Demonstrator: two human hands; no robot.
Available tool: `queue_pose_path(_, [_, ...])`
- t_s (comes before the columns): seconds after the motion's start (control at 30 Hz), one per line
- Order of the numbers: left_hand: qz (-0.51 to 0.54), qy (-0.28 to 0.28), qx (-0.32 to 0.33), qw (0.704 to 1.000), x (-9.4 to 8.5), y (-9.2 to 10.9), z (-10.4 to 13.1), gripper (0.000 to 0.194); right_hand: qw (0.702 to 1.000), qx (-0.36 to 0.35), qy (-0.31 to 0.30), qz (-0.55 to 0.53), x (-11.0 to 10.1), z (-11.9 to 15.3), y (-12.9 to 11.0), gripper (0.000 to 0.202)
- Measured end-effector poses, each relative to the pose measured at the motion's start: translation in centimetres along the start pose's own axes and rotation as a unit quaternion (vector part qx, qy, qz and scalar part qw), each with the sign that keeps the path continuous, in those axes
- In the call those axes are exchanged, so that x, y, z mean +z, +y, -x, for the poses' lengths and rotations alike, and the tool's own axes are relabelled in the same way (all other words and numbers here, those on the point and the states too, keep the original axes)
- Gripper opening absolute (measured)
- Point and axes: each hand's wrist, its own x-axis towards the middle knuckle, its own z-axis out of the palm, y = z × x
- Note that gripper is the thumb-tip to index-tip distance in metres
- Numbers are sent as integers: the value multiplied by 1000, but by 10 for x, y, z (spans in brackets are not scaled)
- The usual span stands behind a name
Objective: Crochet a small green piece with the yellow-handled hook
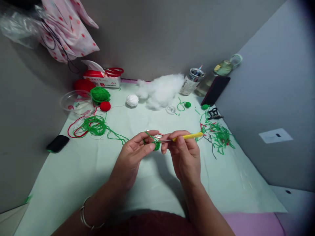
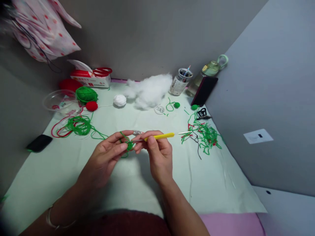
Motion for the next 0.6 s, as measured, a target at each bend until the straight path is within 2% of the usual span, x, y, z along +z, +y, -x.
queue_pose_path(0.1, [-12,8,7,1000,0,1,2,26,999,-16,-9,35,-1,2,-1,19])
queue_pose_path(0.2, [-30,22,32,999,-1,0,2,25,991,-75,-11,107,-2,6,-1,18])
queue_pose_path(0.4, [-67,60,79,993,-1,-2,2,36,945,-221,-33,239,0,12,3,22])
queue_pose_path(0.6, [-64,53,75,994,-1,-1,1,36,956,-198,-19,214,-1,12,3,22])
